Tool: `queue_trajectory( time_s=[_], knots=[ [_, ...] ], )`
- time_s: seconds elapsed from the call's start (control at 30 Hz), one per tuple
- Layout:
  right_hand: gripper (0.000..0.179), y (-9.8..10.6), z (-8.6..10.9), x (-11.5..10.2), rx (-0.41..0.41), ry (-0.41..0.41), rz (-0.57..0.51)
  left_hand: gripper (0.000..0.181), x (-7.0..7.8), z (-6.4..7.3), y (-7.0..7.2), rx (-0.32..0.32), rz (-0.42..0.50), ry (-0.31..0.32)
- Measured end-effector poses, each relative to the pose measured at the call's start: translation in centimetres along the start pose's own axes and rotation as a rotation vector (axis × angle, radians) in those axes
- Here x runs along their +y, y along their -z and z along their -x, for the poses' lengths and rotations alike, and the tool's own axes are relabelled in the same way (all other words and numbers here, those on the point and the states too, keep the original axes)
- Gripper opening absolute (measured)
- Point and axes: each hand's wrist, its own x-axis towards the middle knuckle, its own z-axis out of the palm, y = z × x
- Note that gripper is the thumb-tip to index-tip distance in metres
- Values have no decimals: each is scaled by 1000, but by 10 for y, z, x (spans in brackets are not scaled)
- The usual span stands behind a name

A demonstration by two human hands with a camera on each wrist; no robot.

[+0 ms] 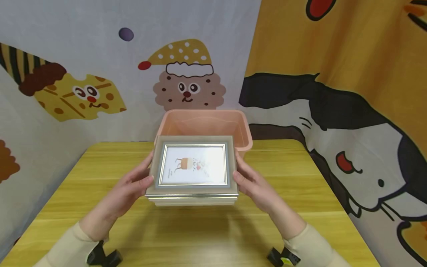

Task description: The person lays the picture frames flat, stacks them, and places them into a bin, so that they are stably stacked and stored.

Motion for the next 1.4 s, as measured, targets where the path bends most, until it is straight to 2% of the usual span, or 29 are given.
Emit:
queue_trajectory(
  time_s=[0.27,0.5,0.67,0.9,1.17,1.4],
  knots=[
    [67,0,-1,-18,23,0,64,70,19,-1,0,-7,19,-20],
    [68,3,-2,-29,15,18,74,69,31,-2,0,10,8,-8],
    [66,5,-4,-39,15,34,91,69,42,-6,1,-13,5,-17],
    [63,9,-10,-53,9,57,138,67,58,-14,3,-27,-6,-29],
    [64,17,-18,-68,-2,74,175,69,76,-23,4,-13,-21,7],
    [65,27,-31,-78,-52,101,190,67,87,-36,6,-4,-24,14]
  ],
)
